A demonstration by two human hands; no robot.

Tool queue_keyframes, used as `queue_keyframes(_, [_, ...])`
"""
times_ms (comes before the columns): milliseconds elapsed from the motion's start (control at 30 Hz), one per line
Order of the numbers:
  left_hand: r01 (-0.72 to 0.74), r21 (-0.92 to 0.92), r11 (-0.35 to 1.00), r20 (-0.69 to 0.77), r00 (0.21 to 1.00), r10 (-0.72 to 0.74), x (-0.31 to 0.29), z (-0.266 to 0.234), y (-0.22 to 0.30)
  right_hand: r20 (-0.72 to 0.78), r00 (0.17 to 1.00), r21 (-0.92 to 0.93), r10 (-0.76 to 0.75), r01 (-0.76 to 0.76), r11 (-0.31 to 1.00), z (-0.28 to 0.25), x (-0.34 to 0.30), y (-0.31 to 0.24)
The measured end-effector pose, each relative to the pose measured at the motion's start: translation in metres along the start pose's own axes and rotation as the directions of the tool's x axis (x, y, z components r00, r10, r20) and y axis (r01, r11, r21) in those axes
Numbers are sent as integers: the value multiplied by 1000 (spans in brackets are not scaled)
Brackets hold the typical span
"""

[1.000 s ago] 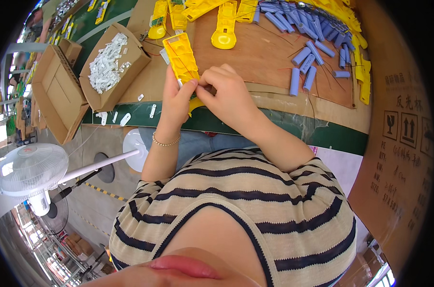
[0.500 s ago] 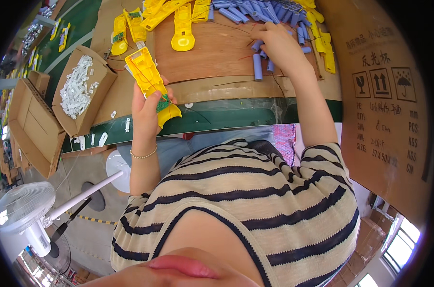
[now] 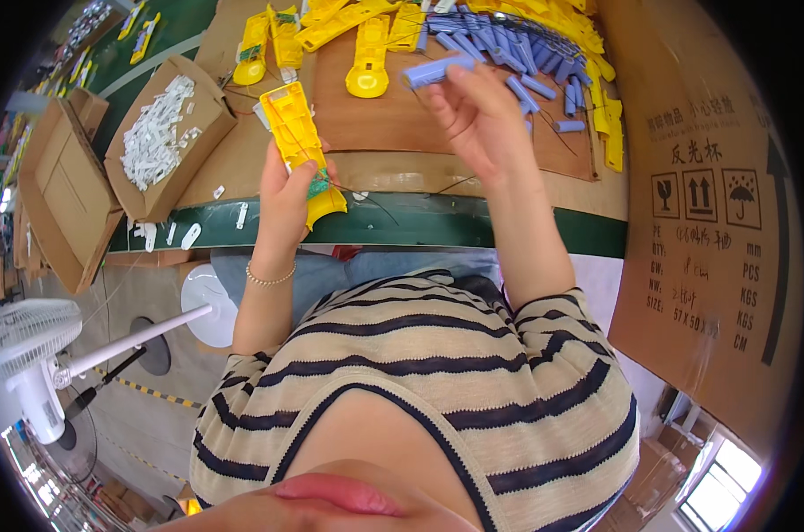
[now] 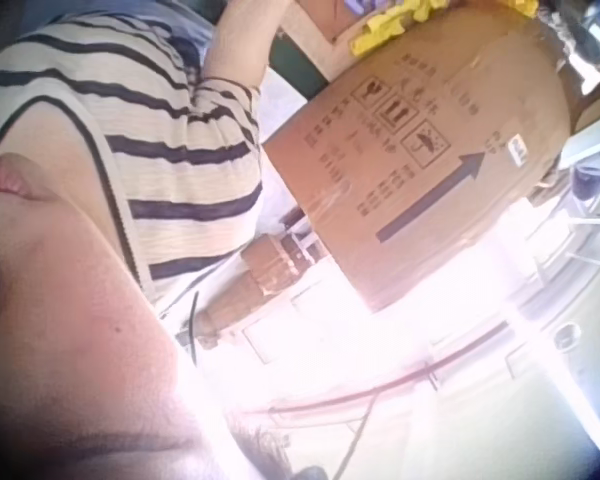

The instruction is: Assembling the internal components and outer plastic casings of small yellow flashlight devices at a factory workbench.

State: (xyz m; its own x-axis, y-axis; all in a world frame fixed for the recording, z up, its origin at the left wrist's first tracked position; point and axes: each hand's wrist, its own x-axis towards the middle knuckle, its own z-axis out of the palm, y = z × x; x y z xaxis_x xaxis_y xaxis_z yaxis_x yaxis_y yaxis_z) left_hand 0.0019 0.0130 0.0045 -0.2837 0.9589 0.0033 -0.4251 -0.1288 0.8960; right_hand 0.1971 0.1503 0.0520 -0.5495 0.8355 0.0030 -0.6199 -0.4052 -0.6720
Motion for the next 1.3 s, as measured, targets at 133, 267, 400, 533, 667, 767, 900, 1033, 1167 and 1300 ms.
queue_keyframes(133, [-40,43,998,14,999,40,0,0,-2,-21,984,-42,179,-180,983,25,-3,33])
queue_keyframes(267, [-98,103,990,37,995,94,-2,2,-3,-129,988,-465,91,-141,874,32,-6,72])
queue_keyframes(400, [-118,170,978,4,993,119,-4,4,-4,-10,997,-787,78,-56,615,44,-14,78])
queue_keyframes(533, [-75,296,952,16,997,74,-8,5,2,90,993,-943,70,63,325,39,-9,74])
queue_keyframes(667, [-16,348,938,-35,999,30,-10,14,16,36,998,-787,-57,63,613,42,-10,69])
queue_keyframes(767, [-140,514,846,-2,986,165,-6,10,0,36,999,-772,-37,51,633,55,-16,69])
queue_keyframes(900, [-144,579,803,-13,983,185,-5,12,-4,48,998,-826,-50,68,560,59,-18,75])
queue_keyframes(1033, [-224,669,709,21,959,283,-4,8,-13,63,994,-872,-84,95,480,62,-21,80])
queue_keyframes(1167, [-242,692,680,14,946,323,-6,15,-6,68,991,-843,-115,119,524,58,-20,89])
queue_keyframes(1300, [-215,664,716,-35,948,317,-3,13,-10,15,981,-762,-192,135,633,63,-21,94])
